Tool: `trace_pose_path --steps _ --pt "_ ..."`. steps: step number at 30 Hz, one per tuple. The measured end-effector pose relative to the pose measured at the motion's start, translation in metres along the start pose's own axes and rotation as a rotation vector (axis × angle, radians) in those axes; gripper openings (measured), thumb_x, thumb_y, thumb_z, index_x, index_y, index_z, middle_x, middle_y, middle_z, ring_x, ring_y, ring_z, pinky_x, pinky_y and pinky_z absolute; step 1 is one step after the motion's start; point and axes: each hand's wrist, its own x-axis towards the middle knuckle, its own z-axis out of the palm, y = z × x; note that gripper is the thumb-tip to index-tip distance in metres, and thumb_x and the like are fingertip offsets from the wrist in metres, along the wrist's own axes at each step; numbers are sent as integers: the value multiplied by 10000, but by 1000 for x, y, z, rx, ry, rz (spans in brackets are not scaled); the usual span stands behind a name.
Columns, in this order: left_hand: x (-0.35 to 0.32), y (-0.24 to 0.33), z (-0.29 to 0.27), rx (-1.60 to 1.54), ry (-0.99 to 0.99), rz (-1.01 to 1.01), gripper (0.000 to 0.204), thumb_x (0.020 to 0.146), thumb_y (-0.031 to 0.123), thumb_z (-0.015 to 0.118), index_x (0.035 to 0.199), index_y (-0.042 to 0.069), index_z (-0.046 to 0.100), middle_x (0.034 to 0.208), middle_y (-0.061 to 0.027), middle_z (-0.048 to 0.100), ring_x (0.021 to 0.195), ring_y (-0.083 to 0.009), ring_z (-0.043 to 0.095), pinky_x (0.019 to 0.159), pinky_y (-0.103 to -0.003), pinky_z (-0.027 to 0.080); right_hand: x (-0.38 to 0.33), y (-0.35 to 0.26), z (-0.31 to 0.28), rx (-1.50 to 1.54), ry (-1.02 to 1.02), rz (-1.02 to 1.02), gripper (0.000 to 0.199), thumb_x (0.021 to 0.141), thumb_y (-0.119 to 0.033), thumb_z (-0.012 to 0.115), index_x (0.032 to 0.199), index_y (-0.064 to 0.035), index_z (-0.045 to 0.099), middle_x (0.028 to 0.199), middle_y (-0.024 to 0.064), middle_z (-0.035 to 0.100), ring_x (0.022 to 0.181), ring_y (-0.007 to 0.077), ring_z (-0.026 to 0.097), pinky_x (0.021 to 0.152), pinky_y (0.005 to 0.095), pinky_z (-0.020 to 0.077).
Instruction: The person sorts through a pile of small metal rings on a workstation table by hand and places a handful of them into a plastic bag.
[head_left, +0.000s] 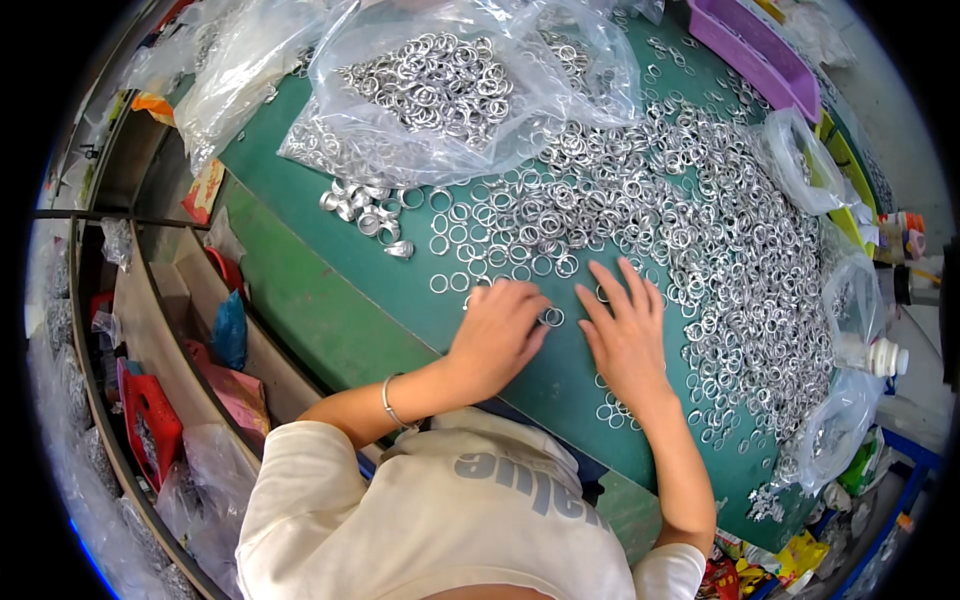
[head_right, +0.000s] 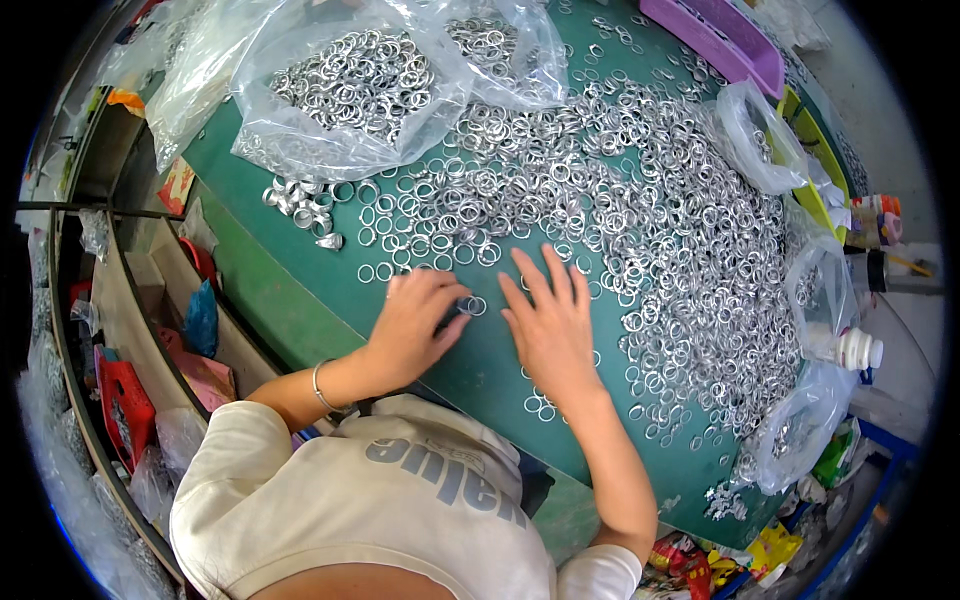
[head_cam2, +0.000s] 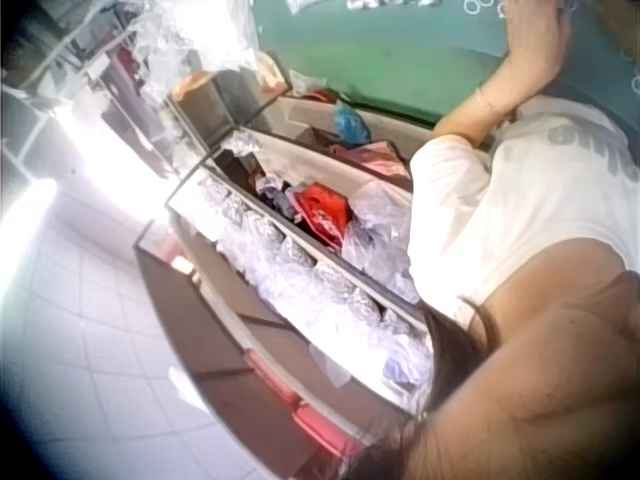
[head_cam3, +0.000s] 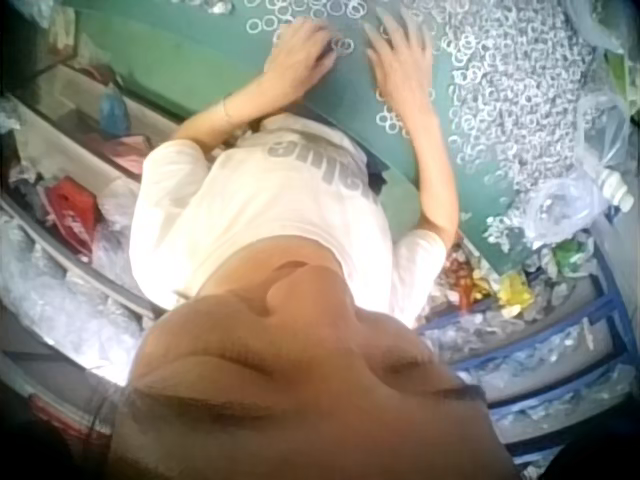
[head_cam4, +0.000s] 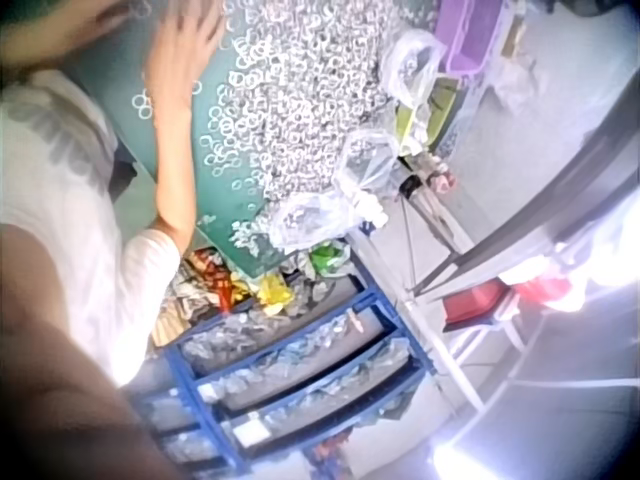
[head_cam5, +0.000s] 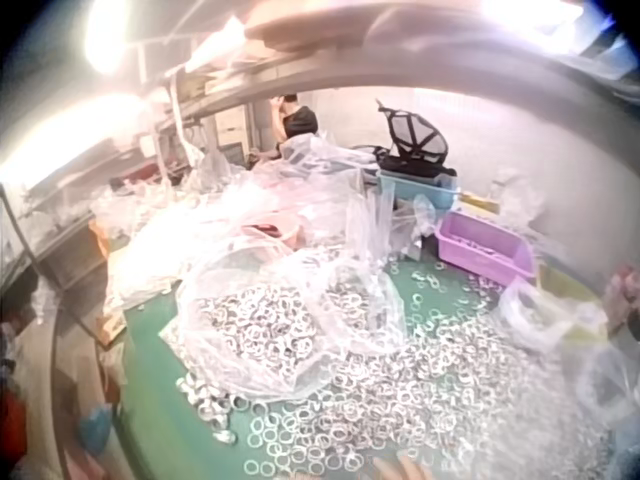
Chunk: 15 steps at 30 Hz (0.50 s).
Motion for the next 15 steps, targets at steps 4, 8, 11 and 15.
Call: trace_pose_path --steps 4,8,11,15 --pt "-1 -12 -19 90 154 -78 418 757 7 693 1155 68 579 1153 -90 546 1001 -277 512 807 -384 366 -10 13 -3 15 140 115 377 820 -118 663 1192 -76 615 1303 122 516 1257 354 438 1030 515 322" --pt "4 -2 -12 127 177 -85 430 763 -8 665 1179 77 594 1149 -73 557 985 -278 524 834 -404 349 16 -3 6 1 95 -14 349 835 -124 654 1178 -70 615 1302 114 518 1268 339 426 1040 531 301" --pt "1 11 -2 66 70 53 400 766 23 686 1154 78 608 1139 -65 552 982 -266 522 834 -401 345 8 9 8 -110 67 75 318 846 -140 651 1155 -70 621 1303 112 518 1279 335 418 1057 529 282" --pt "0 10 10 27 27 49 348 762 61 721 1094 82 619 1096 -56 549 962 -248 523 806 -395 340 -14 15 1 -288 164 274 273 855 -151 641 1113 -63 633 1292 97 521 1287 324 412 1073 537 242"
